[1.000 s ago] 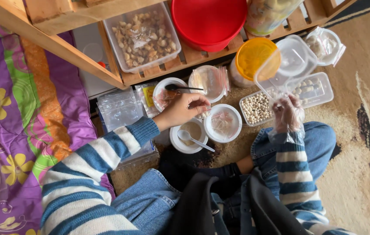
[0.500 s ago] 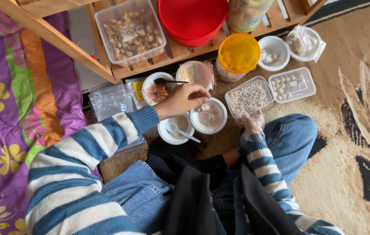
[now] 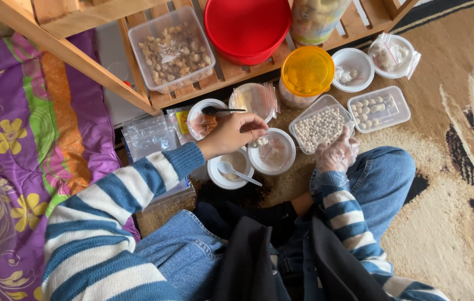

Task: Packaging small food items into plastic bags while sitting on the floor

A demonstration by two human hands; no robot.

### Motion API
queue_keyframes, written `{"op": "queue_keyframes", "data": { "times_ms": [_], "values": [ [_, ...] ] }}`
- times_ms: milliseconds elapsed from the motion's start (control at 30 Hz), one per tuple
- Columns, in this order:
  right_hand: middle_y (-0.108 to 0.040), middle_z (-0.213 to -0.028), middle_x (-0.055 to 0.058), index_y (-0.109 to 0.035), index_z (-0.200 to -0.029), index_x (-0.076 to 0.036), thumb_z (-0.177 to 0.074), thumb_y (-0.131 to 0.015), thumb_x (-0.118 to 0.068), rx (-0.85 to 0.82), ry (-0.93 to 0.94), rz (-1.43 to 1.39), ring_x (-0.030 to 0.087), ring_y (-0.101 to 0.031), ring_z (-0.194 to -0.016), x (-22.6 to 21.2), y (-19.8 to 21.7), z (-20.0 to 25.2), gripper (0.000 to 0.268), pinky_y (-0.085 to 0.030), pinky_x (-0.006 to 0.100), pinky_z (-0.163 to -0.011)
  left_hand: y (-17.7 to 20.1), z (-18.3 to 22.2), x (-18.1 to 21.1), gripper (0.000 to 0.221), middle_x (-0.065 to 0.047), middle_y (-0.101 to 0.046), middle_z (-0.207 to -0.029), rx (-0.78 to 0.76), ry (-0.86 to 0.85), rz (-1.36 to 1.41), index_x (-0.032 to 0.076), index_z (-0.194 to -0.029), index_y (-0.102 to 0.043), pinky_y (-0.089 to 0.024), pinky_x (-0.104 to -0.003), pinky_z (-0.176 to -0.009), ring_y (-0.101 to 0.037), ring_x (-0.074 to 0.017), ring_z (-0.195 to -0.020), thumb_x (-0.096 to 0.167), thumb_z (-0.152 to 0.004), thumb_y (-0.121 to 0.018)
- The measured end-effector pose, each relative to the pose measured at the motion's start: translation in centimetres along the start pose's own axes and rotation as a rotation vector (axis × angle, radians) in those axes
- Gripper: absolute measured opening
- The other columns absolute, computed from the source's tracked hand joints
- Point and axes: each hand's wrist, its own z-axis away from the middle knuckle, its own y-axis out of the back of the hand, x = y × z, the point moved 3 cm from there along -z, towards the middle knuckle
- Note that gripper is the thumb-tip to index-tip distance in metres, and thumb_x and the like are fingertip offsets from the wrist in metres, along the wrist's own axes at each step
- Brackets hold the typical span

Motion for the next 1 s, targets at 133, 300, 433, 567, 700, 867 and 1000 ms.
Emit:
{"op": "queue_keyframes", "data": {
  "times_ms": [133,300,433,567,700,867,1000],
  "values": [
    [-0.044,-0.135,0.016,-0.046,-0.153,-0.024,-0.081,-0.076,-0.033,-0.027,0.052,0.109,0.039,-0.042,-0.134,-0.4,1.7,-4.0,0.078,-0.036,0.050,-0.114,0.9,0.4,0.4,0.013,-0.005,-0.073,-0.081,0.008,-0.026,-0.056,0.003,-0.106,-0.074,-0.062,-0.024,-0.063,-0.070,-0.0104,-0.070,0.006,-0.094,-0.071],
    [-0.002,-0.174,0.021,-0.012,-0.164,-0.045,-0.063,-0.081,0.005,-0.426,0.783,0.896,0.047,0.005,-0.158,-5.5,0.0,-8.0,0.132,-0.022,0.059,-0.122,2.0,0.9,0.1,0.013,-0.006,-0.073,-0.080,0.041,-0.050,-0.039,0.002,-0.106,-0.074,-0.061,-0.023,-0.062,-0.071,-0.0118,-0.068,0.006,-0.094,-0.072],
    [-0.010,-0.175,0.016,-0.007,-0.164,-0.045,-0.070,-0.086,-0.005,-0.540,0.923,1.020,0.043,-0.007,-0.160,-5.9,-3.0,-8.8,0.129,-0.021,0.055,-0.123,2.5,1.2,-0.5,0.015,-0.004,-0.073,-0.082,0.037,-0.036,-0.104,0.006,-0.108,-0.075,-0.060,-0.024,-0.063,-0.069,-0.0100,-0.070,0.009,-0.093,-0.073],
    [-0.011,-0.174,0.008,-0.002,-0.165,-0.045,-0.053,-0.104,-0.021,-0.585,1.045,1.059,0.038,-0.010,-0.159,-6.3,-3.3,-9.0,0.153,-0.019,0.056,-0.125,3.4,0.5,-2.8,0.016,0.000,-0.073,-0.084,0.075,0.007,-0.114,0.010,-0.108,-0.075,-0.058,-0.021,-0.064,-0.065,-0.0058,-0.073,0.014,-0.092,-0.075],
    [-0.029,-0.166,0.007,0.000,-0.165,-0.044,-0.037,-0.111,-0.052,-0.485,1.115,1.031,0.035,-0.020,-0.157,-4.3,-4.1,-10.3,0.169,-0.032,0.057,-0.122,3.5,-0.1,-2.4,0.015,0.001,-0.073,-0.085,0.081,0.008,-0.070,0.011,-0.108,-0.075,-0.058,-0.019,-0.062,-0.064,-0.0054,-0.074,0.014,-0.093,-0.074],
    [-0.029,-0.164,0.007,-0.005,-0.165,-0.043,-0.040,-0.107,-0.055,-0.493,1.120,0.947,0.036,-0.021,-0.156,-3.3,-4.6,-10.2,0.162,-0.039,0.059,-0.115,3.3,-0.6,-2.2,0.015,0.001,-0.074,-0.083,0.092,-0.003,-0.100,0.012,-0.106,-0.076,-0.057,-0.018,-0.059,-0.065,-0.0052,-0.071,0.013,-0.091,-0.076],
    [-0.017,-0.170,0.008,-0.001,-0.164,-0.048,-0.041,-0.110,-0.045,-0.549,1.085,0.870,0.041,-0.013,-0.157,-3.1,-4.4,-10.5,0.164,-0.035,0.065,-0.116,3.3,-0.3,-1.7,0.014,-0.006,-0.075,-0.084,0.097,0.020,-0.037,0.007,-0.106,-0.075,-0.062,-0.023,-0.059,-0.070,-0.0118,-0.072,0.010,-0.092,-0.074]
  ]
}}
